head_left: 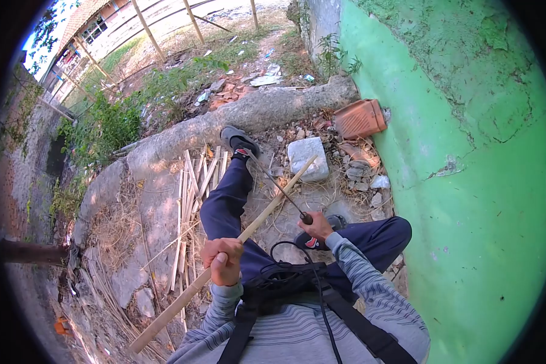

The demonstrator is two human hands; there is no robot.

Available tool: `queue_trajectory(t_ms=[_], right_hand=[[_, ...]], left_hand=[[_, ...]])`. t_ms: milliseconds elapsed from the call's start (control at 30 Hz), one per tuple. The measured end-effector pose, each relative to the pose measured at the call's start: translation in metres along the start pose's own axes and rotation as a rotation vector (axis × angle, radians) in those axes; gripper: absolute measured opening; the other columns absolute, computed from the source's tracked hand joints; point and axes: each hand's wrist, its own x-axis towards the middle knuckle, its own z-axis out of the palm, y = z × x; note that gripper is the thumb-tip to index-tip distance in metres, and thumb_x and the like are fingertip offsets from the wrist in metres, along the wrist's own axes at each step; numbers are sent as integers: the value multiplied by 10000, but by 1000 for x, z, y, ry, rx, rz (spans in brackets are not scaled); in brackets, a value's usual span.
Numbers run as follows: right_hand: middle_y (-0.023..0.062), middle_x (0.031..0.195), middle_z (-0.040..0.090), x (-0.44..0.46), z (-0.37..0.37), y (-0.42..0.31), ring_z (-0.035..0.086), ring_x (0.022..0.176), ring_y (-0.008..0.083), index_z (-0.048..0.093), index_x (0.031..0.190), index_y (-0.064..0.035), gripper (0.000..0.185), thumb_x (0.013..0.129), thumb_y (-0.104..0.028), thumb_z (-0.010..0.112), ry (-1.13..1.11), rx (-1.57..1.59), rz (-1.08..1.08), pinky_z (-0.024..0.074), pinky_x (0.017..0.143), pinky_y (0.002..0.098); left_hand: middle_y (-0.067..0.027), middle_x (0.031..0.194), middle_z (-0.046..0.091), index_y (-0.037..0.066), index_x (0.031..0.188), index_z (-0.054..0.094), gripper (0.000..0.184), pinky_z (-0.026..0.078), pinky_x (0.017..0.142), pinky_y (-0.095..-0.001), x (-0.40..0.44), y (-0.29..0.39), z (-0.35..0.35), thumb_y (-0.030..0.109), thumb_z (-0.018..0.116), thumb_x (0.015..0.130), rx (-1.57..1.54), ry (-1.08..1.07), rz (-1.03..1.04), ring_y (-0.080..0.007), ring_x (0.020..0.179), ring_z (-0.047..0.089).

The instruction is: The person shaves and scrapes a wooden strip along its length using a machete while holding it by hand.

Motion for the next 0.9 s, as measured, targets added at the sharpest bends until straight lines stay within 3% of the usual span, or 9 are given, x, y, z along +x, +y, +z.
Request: queue_trajectory(t_ms=[67,233,367,467,600,667,767,900], right_hand=[[155,649,552,3,2,-5,537,600,223,643,829,17,298,859,-262,744,52,44,45,452,626,396],[160,648,610,9,-1,-24,585,592,238,641,790,37,282,809,-229,731,32,-25,-62,477,620,404],[164,647,617,19,6,-3,588,583,254,640,775,36,289,801,-236,734,92,-1,-14,478,614,412],[186,651,605,25,8,11,583,580,276,637,772,30,285,796,-237,733,166,7,71,471,615,424],[175,656,617,12,2,-22,601,593,279,632,763,29,285,795,-235,736,113,-23,-8,481,626,413],[167,659,626,14,-3,-30,610,599,277,631,758,28,289,792,-236,742,95,-52,-83,488,632,409],[157,671,645,20,4,-14,629,616,277,635,757,22,298,791,-248,755,69,-24,-54,498,643,411],[166,710,678,54,11,50,669,658,292,679,804,8,293,795,-272,763,210,-68,176,516,660,420]], left_hand=[[-31,486,349,66,626,390,348,223,375,-318,-3,-2,0,248,471,911,10,116,4,-115,377,285],[-29,510,351,60,665,394,321,231,377,-309,-4,-3,1,229,442,932,-13,141,-10,-111,379,290],[-26,509,344,57,686,397,319,228,374,-303,-4,-5,6,225,429,956,-14,156,-1,-106,377,286],[-68,497,409,41,648,438,359,287,437,-323,-11,-6,5,260,513,923,-24,235,-57,-144,421,334],[-66,494,402,42,646,431,353,293,427,-318,-10,-4,4,250,504,923,-54,230,-77,-144,411,333],[-21,505,333,66,688,391,331,224,372,-298,-3,-6,14,238,421,970,15,127,42,-100,375,266],[-15,502,322,74,689,390,337,199,377,-298,-2,-5,18,247,422,976,13,168,15,-93,379,248],[-7,502,311,84,691,389,337,182,389,-296,-9,-7,5,253,425,980,-20,216,-21,-87,390,218]])
